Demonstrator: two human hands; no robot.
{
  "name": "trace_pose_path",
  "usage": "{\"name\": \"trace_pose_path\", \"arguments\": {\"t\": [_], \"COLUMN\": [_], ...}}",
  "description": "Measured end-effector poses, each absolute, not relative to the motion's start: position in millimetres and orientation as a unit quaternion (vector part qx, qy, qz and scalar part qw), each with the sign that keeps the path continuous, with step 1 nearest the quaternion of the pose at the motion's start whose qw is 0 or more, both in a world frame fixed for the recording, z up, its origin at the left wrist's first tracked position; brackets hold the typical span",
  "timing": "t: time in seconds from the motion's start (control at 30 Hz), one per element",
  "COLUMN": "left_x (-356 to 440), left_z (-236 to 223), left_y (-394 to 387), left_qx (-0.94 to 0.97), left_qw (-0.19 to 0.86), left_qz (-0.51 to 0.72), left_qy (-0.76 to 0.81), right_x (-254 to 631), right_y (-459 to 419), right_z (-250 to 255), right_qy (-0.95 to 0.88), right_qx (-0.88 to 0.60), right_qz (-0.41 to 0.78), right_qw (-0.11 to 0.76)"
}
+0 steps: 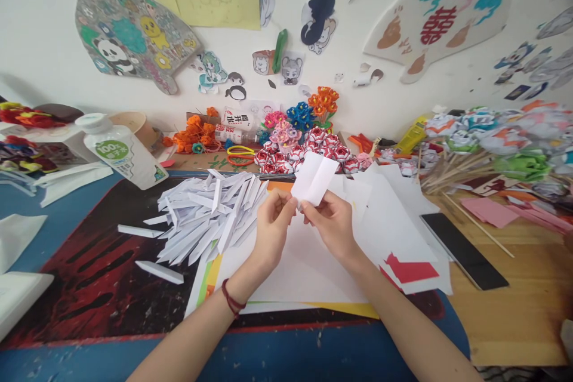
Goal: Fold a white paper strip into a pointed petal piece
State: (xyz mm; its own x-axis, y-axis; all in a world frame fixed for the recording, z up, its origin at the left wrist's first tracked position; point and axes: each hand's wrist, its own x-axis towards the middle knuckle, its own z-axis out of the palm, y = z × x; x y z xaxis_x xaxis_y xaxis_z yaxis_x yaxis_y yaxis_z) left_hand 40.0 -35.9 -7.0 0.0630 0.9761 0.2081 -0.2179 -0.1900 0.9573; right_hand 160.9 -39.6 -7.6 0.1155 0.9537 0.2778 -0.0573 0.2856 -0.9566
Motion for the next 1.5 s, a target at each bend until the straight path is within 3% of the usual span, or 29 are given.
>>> {"name": "trace_pose_path", "arguments": {"t": [1.5], "left_x": [44.8], "left_z": [-4.2], "left_y": [-40.9], "left_qx": [0.515], "left_qw": [0.565], "left_qz": [0.558], "left_qy": [0.322], "right_x": [161.6], "right_y": [-39.1], "right_z": [-9.9], "right_qy": [-0.493], "right_qx": [-0.43], "right_qz": [0.389], "right_qw": [0.648]}}
